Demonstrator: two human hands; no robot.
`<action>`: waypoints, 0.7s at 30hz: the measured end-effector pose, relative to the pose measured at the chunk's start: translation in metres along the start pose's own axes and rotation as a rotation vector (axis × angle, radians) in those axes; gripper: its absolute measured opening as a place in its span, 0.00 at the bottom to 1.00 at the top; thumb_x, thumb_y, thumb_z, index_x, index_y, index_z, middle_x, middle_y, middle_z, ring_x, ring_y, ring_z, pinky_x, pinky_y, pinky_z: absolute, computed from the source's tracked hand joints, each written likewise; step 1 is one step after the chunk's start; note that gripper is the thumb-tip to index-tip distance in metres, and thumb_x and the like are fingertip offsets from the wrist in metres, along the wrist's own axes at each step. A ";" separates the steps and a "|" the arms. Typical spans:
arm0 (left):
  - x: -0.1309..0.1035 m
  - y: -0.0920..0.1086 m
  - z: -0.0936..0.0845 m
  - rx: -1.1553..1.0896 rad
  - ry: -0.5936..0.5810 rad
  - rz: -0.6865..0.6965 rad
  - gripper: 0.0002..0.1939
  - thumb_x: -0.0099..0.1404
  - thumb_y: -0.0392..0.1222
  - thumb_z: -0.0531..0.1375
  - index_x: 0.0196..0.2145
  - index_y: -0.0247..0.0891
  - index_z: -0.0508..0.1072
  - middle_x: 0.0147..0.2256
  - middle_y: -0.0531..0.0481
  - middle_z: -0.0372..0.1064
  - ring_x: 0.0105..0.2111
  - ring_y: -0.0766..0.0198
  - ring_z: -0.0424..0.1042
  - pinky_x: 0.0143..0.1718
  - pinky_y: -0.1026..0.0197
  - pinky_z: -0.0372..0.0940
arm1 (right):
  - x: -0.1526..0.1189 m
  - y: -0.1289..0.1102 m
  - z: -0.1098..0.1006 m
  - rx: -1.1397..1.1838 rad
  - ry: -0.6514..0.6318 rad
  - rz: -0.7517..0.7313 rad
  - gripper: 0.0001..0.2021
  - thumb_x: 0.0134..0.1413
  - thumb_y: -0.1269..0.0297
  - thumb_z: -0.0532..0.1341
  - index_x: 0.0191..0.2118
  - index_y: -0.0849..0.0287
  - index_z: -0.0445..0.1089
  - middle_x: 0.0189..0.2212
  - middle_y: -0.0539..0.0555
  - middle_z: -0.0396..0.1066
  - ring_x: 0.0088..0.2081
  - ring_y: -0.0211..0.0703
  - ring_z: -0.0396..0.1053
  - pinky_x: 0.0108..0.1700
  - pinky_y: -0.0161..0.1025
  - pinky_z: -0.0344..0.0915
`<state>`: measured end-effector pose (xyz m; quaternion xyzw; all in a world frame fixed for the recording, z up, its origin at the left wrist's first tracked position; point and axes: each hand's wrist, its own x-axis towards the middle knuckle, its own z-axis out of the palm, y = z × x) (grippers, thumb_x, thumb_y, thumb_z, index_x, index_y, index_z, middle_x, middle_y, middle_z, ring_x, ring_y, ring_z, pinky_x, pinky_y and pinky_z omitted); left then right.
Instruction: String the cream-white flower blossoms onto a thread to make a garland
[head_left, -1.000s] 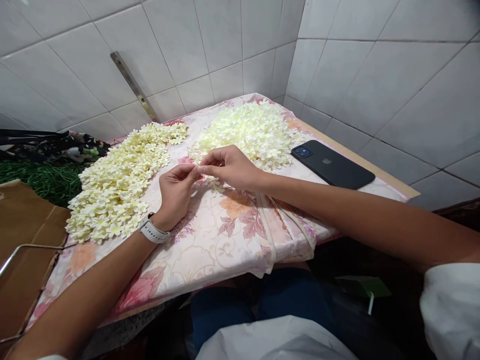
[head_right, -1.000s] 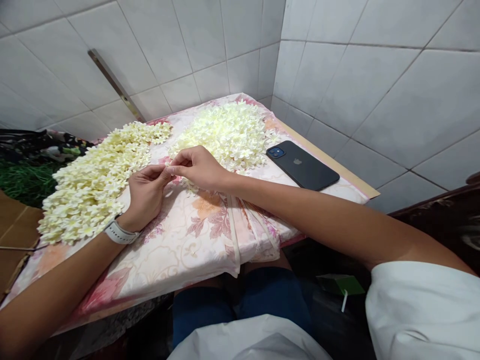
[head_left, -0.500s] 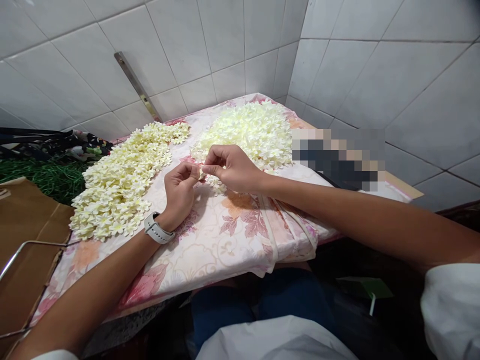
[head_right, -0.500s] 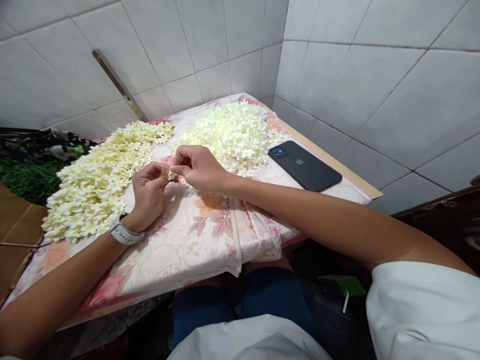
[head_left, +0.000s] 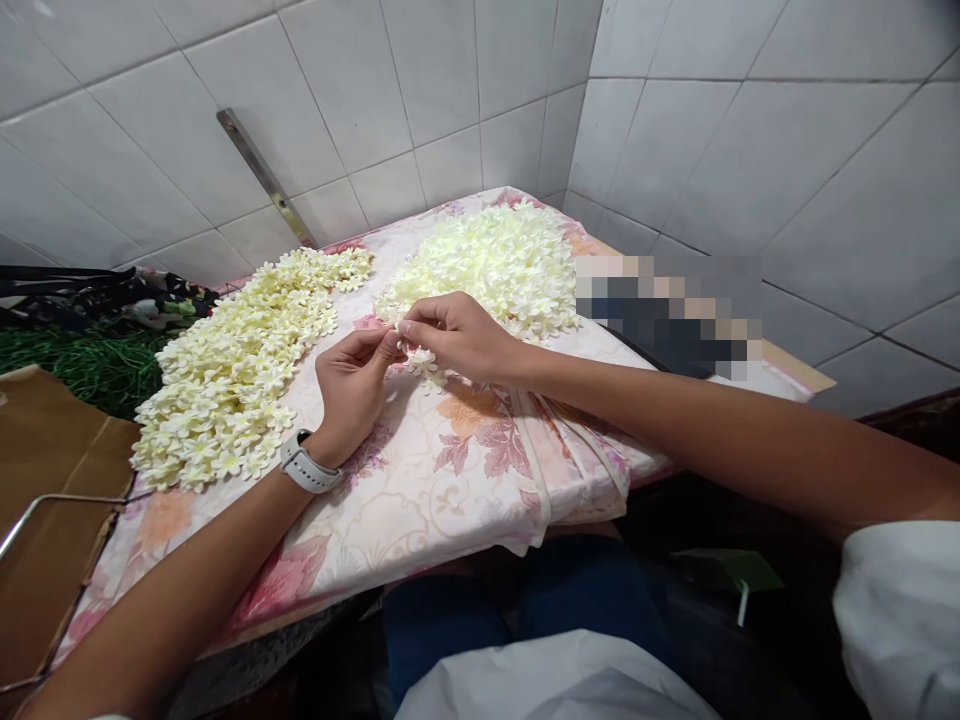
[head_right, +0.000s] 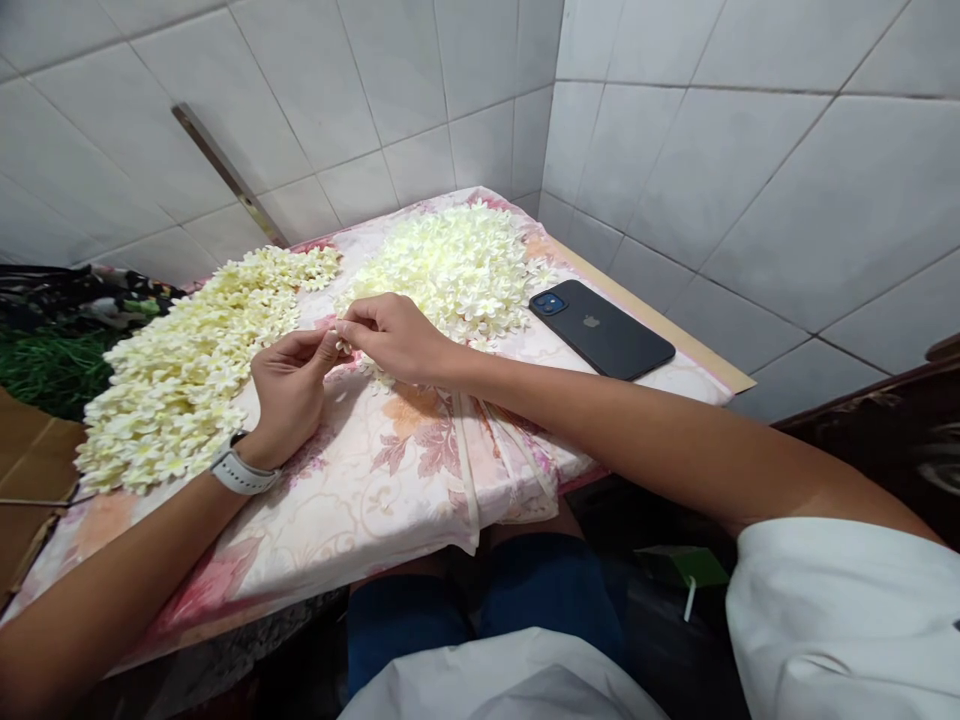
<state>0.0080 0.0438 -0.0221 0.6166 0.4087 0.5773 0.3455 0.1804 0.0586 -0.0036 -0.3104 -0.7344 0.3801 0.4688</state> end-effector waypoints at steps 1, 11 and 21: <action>-0.001 0.002 0.000 0.032 0.000 0.023 0.14 0.57 0.50 0.71 0.32 0.37 0.81 0.27 0.49 0.77 0.27 0.65 0.73 0.32 0.63 0.69 | 0.000 -0.001 0.000 -0.009 -0.004 -0.002 0.16 0.64 0.62 0.57 0.24 0.61 0.65 0.21 0.47 0.61 0.26 0.34 0.57 0.31 0.35 0.53; 0.003 0.002 -0.006 0.132 0.023 0.034 0.09 0.53 0.38 0.71 0.22 0.36 0.74 0.21 0.54 0.67 0.22 0.69 0.62 0.25 0.66 0.57 | -0.002 0.007 0.005 -0.472 -0.180 -0.328 0.11 0.63 0.69 0.53 0.28 0.59 0.61 0.27 0.52 0.65 0.30 0.39 0.58 0.37 0.39 0.53; 0.004 -0.002 -0.006 0.006 -0.056 -0.002 0.13 0.53 0.46 0.73 0.24 0.36 0.76 0.22 0.53 0.68 0.24 0.69 0.63 0.27 0.66 0.59 | -0.002 0.005 0.000 -0.593 -0.188 -0.317 0.08 0.67 0.64 0.52 0.35 0.60 0.63 0.30 0.55 0.67 0.32 0.42 0.59 0.38 0.39 0.53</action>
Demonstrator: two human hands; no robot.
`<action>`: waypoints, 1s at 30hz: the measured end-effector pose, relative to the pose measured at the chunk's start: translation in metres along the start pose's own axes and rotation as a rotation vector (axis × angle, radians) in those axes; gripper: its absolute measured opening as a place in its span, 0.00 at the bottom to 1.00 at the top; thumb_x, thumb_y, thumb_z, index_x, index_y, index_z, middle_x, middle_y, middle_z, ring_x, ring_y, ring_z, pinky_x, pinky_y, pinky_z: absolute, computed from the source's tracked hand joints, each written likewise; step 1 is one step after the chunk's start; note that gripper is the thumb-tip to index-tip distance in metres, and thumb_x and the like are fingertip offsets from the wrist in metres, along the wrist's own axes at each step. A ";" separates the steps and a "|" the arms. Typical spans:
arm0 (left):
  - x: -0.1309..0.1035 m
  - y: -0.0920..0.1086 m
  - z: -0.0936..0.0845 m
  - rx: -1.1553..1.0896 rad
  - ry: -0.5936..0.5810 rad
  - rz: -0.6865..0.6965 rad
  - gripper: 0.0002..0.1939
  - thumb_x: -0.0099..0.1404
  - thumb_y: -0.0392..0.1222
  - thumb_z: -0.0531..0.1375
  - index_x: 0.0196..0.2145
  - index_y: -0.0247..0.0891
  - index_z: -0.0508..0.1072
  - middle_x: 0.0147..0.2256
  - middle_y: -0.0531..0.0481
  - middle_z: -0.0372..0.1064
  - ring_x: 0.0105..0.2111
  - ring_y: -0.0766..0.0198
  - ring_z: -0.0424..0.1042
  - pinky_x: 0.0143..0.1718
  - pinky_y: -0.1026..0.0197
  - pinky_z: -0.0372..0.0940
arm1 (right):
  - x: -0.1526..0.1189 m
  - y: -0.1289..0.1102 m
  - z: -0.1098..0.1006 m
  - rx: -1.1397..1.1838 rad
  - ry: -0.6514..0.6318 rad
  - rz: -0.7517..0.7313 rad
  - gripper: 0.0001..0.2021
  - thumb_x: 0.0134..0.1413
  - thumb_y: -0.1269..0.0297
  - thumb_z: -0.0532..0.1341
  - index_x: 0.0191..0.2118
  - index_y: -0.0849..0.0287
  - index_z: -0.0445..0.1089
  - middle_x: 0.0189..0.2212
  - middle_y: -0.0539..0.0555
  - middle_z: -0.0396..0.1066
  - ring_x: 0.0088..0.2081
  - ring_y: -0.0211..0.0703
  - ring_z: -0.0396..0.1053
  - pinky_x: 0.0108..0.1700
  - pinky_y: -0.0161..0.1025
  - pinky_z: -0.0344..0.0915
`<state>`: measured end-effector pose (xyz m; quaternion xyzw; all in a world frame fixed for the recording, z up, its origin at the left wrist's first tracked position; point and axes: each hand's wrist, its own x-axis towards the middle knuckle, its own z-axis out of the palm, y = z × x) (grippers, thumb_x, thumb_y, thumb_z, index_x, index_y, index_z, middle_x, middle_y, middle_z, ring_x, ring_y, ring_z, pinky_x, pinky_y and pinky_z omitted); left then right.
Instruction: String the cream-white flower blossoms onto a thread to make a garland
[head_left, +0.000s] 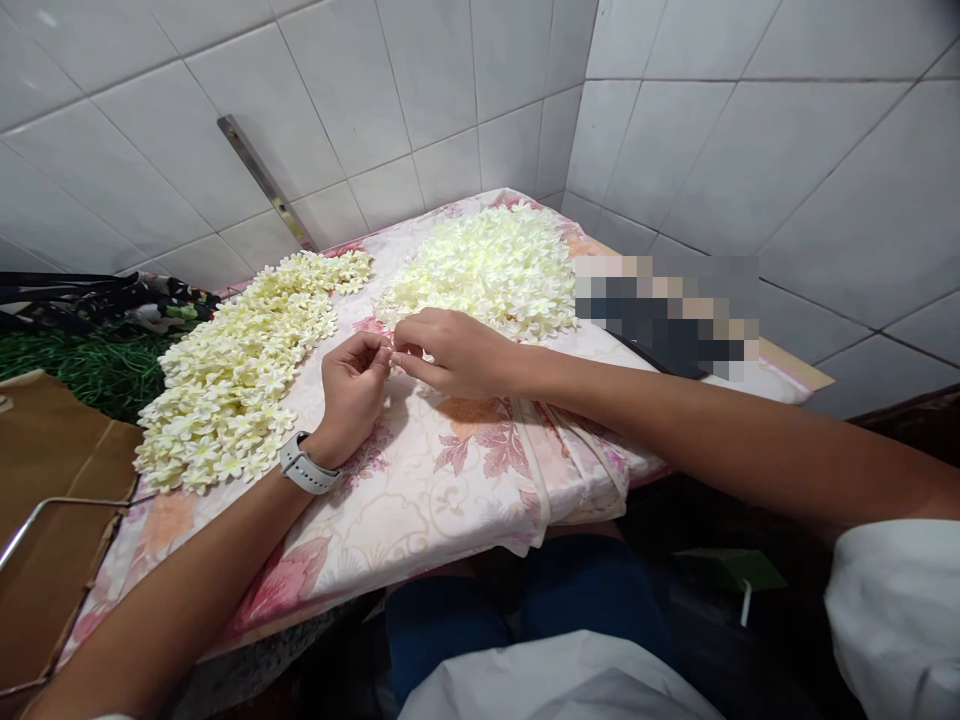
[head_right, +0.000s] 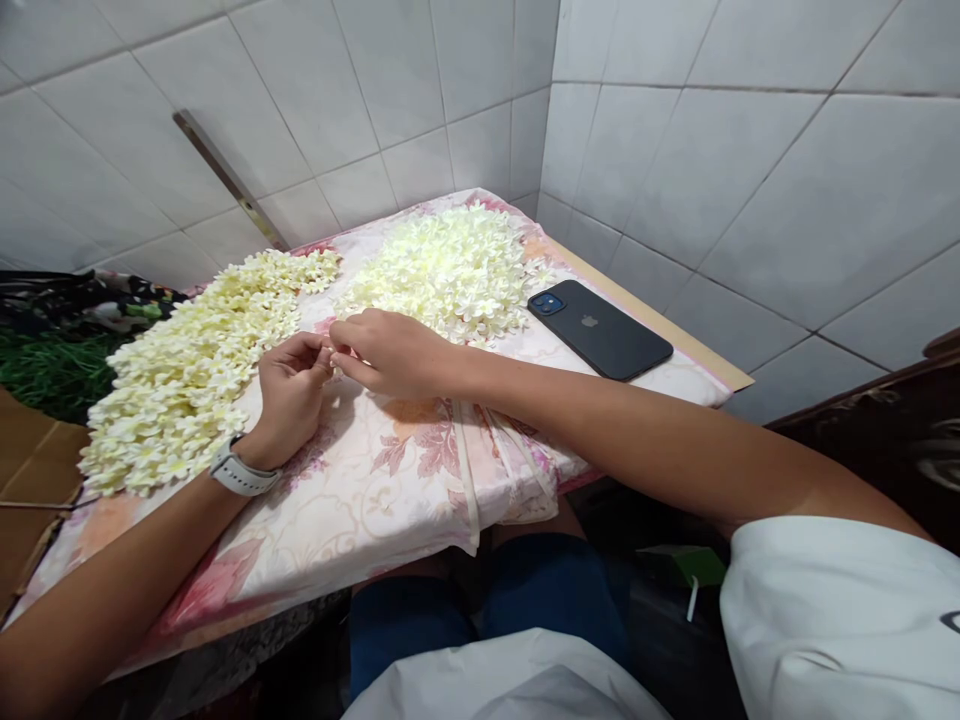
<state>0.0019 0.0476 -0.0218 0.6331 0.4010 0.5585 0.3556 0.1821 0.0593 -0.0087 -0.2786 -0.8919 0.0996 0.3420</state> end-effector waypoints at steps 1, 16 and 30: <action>0.000 0.000 0.001 -0.029 -0.011 -0.027 0.14 0.52 0.48 0.74 0.24 0.36 0.77 0.23 0.53 0.69 0.24 0.69 0.64 0.27 0.66 0.60 | 0.000 0.001 0.000 0.011 0.016 0.013 0.08 0.67 0.64 0.52 0.36 0.61 0.64 0.31 0.55 0.68 0.32 0.42 0.59 0.38 0.38 0.53; -0.002 0.010 0.012 -0.354 -0.113 -0.335 0.18 0.47 0.42 0.77 0.34 0.36 0.79 0.30 0.52 0.77 0.29 0.70 0.74 0.35 0.68 0.71 | 0.008 0.010 -0.010 0.265 0.291 0.114 0.09 0.56 0.77 0.62 0.27 0.62 0.65 0.27 0.51 0.66 0.31 0.37 0.61 0.36 0.37 0.57; 0.001 0.004 0.006 -0.313 -0.066 -0.278 0.18 0.49 0.48 0.76 0.29 0.35 0.74 0.25 0.55 0.70 0.25 0.72 0.70 0.28 0.69 0.67 | 0.008 0.009 -0.005 0.736 0.175 0.353 0.09 0.59 0.64 0.65 0.34 0.61 0.66 0.25 0.47 0.65 0.24 0.32 0.59 0.27 0.32 0.56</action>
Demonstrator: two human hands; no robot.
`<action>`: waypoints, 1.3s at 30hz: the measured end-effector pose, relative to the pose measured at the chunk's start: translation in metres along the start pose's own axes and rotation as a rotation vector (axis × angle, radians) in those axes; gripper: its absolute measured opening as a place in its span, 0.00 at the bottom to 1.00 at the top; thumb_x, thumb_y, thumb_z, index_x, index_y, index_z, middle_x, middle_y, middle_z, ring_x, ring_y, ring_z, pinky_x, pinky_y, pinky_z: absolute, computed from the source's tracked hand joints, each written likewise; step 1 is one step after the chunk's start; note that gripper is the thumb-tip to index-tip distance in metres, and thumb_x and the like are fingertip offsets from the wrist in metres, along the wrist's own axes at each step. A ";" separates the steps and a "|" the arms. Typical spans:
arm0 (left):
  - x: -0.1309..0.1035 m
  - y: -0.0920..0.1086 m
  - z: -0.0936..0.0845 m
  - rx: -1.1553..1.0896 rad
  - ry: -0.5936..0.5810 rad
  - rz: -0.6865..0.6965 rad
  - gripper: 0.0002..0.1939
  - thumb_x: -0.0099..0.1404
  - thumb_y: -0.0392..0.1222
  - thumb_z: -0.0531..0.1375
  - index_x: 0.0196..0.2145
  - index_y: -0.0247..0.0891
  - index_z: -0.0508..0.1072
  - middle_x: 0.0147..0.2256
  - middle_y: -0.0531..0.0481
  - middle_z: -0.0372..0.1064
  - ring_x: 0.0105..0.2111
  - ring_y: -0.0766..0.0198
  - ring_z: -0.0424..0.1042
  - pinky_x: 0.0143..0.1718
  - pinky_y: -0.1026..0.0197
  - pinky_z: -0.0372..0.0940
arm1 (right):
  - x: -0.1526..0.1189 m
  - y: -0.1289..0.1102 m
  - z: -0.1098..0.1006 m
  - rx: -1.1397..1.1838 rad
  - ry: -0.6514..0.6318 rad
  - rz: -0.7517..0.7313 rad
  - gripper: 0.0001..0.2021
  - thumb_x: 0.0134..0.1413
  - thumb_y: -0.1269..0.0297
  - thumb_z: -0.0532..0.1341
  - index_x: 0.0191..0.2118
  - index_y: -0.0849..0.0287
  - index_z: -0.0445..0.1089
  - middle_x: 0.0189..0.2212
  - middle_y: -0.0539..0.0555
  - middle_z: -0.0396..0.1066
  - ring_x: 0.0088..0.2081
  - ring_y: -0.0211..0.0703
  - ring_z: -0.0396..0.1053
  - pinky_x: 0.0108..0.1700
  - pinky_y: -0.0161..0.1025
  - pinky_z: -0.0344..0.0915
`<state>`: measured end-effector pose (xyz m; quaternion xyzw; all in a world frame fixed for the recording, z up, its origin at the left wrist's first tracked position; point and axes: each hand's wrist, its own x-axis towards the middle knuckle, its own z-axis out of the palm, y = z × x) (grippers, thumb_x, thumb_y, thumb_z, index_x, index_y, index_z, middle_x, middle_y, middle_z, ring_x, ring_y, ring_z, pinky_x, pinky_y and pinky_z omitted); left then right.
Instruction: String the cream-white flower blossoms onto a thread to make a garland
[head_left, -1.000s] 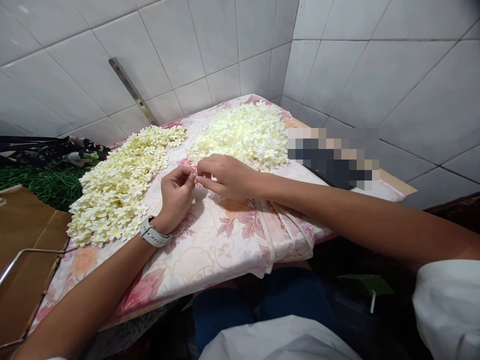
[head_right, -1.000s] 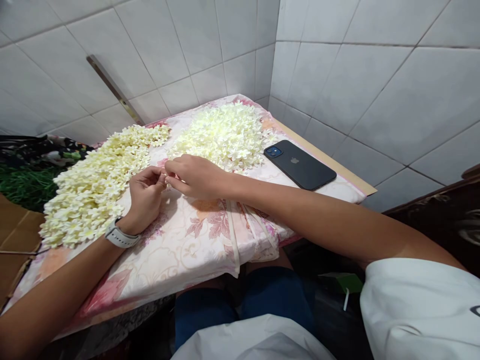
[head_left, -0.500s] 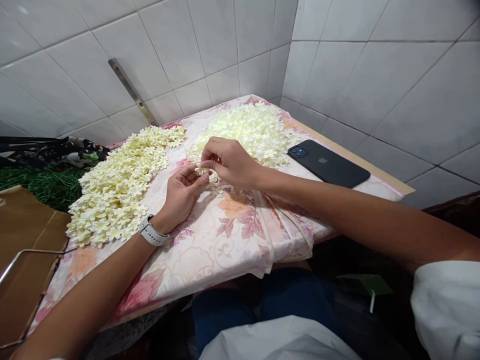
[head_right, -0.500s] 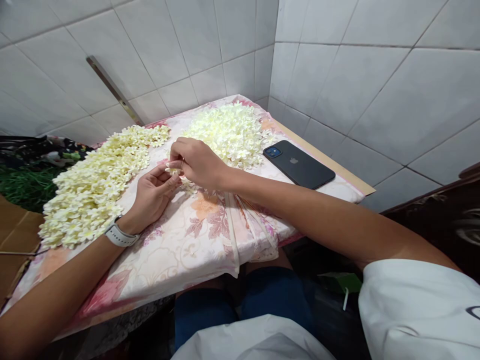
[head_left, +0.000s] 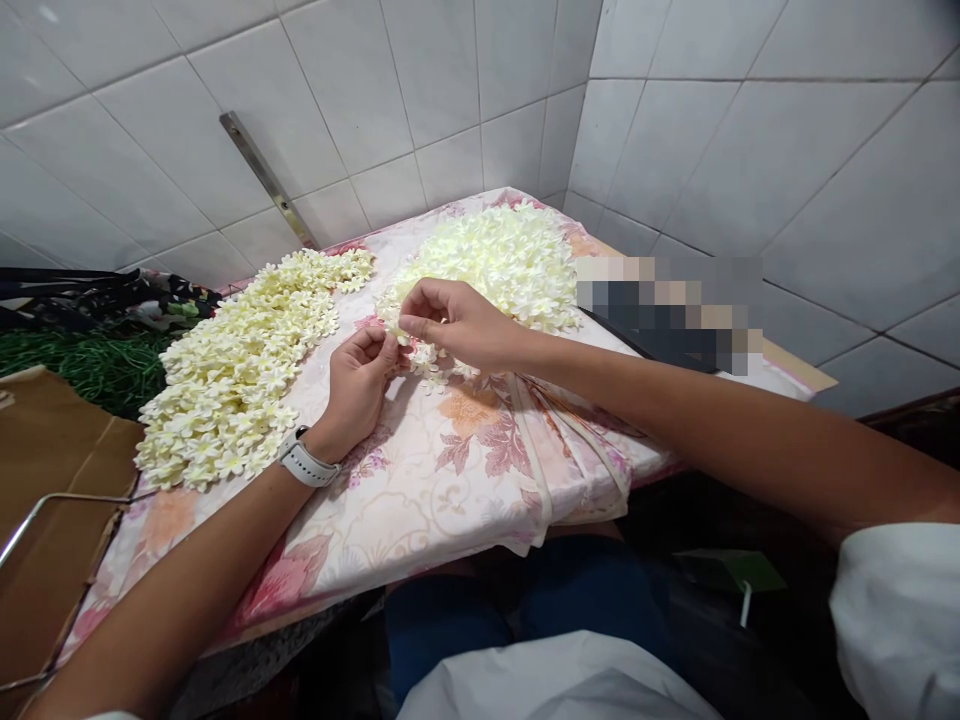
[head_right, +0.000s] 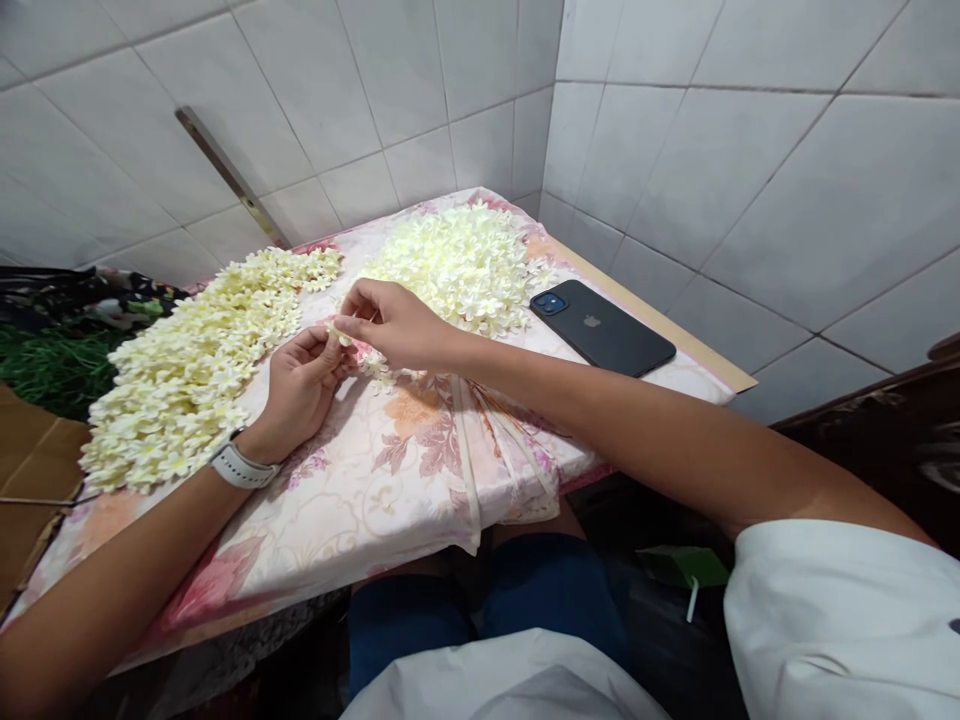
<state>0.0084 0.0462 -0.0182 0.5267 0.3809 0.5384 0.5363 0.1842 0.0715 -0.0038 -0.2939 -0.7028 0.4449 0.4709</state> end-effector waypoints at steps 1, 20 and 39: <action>0.000 -0.001 0.000 0.017 -0.007 0.008 0.18 0.50 0.49 0.76 0.30 0.35 0.75 0.26 0.54 0.70 0.25 0.72 0.69 0.28 0.69 0.67 | 0.000 0.000 0.000 -0.040 0.011 -0.053 0.09 0.58 0.63 0.67 0.35 0.62 0.67 0.25 0.47 0.66 0.25 0.32 0.60 0.28 0.32 0.57; -0.003 -0.003 0.001 0.262 -0.120 0.209 0.22 0.58 0.59 0.68 0.28 0.38 0.67 0.24 0.54 0.66 0.24 0.69 0.66 0.27 0.65 0.64 | -0.006 -0.016 0.015 0.359 -0.077 0.498 0.15 0.59 0.76 0.57 0.22 0.60 0.60 0.19 0.49 0.64 0.23 0.34 0.62 0.26 0.32 0.57; 0.000 -0.004 -0.002 0.021 -0.094 0.079 0.18 0.59 0.54 0.70 0.30 0.39 0.70 0.25 0.55 0.66 0.24 0.71 0.67 0.28 0.67 0.66 | 0.000 0.000 -0.001 -0.098 -0.020 -0.107 0.08 0.52 0.65 0.69 0.30 0.63 0.74 0.29 0.52 0.72 0.29 0.36 0.66 0.31 0.35 0.62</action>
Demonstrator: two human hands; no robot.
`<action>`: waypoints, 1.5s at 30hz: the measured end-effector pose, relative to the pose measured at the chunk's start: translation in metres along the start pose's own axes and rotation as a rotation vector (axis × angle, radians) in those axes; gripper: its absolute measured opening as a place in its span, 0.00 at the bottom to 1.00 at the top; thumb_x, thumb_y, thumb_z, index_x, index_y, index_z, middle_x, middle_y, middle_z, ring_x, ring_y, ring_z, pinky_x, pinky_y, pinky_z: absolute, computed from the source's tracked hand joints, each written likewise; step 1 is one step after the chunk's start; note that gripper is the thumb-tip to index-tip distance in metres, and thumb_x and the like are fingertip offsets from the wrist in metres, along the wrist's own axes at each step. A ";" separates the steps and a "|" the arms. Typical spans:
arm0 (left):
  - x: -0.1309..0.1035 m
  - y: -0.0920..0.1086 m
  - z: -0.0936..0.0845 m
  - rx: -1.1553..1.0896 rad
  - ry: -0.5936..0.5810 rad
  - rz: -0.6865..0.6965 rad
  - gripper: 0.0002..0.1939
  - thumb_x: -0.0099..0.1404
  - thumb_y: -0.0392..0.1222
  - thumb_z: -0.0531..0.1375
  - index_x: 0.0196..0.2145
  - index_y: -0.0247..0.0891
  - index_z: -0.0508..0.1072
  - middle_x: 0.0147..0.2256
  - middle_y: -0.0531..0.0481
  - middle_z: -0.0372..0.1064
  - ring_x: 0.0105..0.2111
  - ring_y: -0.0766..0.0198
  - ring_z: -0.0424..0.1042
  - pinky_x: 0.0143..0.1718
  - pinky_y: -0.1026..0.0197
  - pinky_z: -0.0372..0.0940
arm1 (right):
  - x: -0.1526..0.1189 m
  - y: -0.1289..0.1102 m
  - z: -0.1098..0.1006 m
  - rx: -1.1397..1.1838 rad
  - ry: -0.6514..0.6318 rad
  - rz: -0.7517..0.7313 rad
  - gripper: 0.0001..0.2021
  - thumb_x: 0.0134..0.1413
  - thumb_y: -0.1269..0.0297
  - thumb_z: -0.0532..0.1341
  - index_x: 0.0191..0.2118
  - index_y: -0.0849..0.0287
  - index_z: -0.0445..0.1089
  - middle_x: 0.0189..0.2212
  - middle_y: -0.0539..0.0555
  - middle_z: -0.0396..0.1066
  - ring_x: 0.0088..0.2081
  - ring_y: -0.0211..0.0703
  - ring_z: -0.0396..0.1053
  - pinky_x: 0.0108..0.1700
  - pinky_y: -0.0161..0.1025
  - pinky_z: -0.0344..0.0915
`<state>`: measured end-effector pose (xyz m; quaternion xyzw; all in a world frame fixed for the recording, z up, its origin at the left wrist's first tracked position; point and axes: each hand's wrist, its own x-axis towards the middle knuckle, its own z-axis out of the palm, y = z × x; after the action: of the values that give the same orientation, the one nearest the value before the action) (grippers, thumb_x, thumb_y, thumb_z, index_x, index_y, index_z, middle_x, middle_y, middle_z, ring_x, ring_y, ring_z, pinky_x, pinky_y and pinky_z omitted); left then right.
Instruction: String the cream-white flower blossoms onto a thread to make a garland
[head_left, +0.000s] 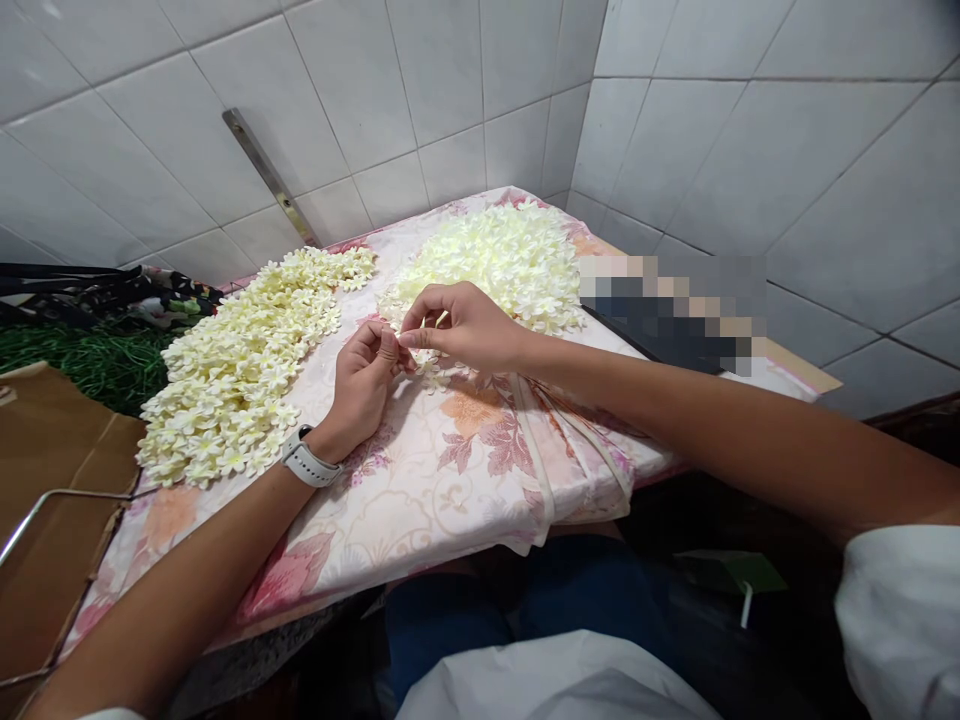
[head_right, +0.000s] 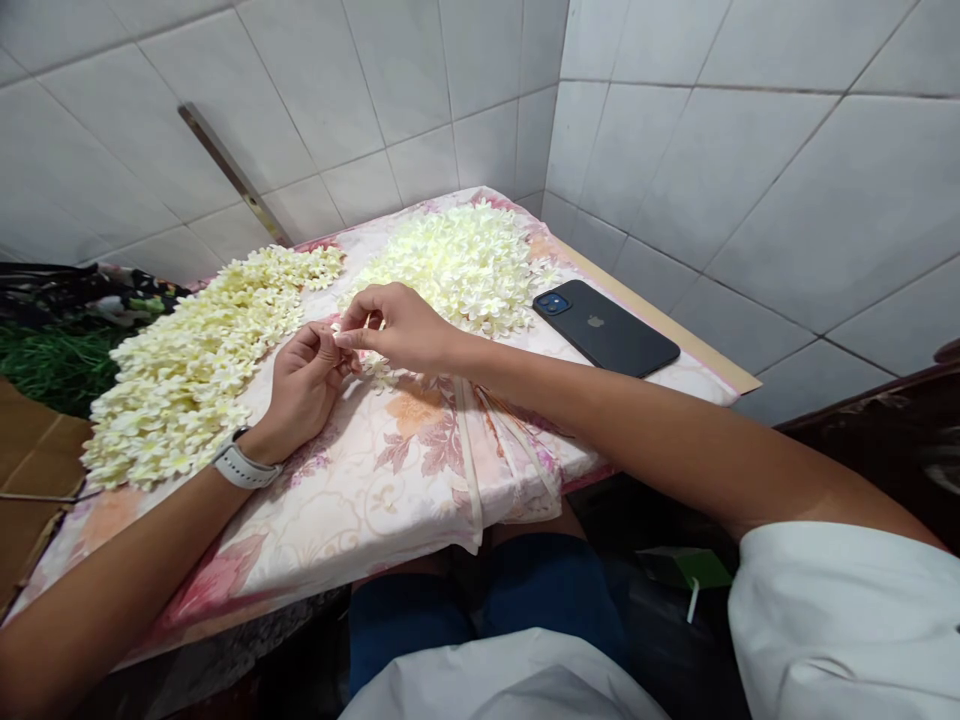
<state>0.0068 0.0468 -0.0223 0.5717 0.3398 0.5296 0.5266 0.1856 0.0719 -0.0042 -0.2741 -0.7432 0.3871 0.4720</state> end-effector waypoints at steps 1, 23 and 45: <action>0.000 0.001 0.000 -0.011 -0.004 -0.017 0.18 0.59 0.54 0.70 0.30 0.38 0.70 0.25 0.55 0.67 0.24 0.71 0.67 0.28 0.67 0.66 | 0.000 0.000 0.000 0.059 -0.007 0.058 0.08 0.51 0.64 0.70 0.30 0.64 0.73 0.27 0.52 0.73 0.28 0.35 0.66 0.29 0.34 0.62; -0.001 0.009 0.007 -0.117 0.060 -0.102 0.20 0.49 0.47 0.76 0.29 0.38 0.69 0.29 0.57 0.64 0.26 0.74 0.67 0.29 0.71 0.69 | -0.001 0.004 0.001 -0.282 -0.010 -0.178 0.11 0.55 0.65 0.68 0.28 0.61 0.66 0.29 0.51 0.66 0.31 0.38 0.62 0.36 0.37 0.59; -0.002 0.010 0.006 -0.112 -0.007 -0.177 0.24 0.49 0.50 0.76 0.36 0.39 0.70 0.29 0.56 0.72 0.26 0.72 0.72 0.32 0.68 0.70 | 0.000 0.005 0.003 -0.146 0.027 -0.078 0.07 0.56 0.74 0.62 0.28 0.61 0.66 0.31 0.50 0.62 0.34 0.39 0.62 0.39 0.38 0.58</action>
<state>0.0110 0.0416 -0.0125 0.5111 0.3567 0.4971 0.6036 0.1829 0.0733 -0.0092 -0.2838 -0.7730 0.3095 0.4754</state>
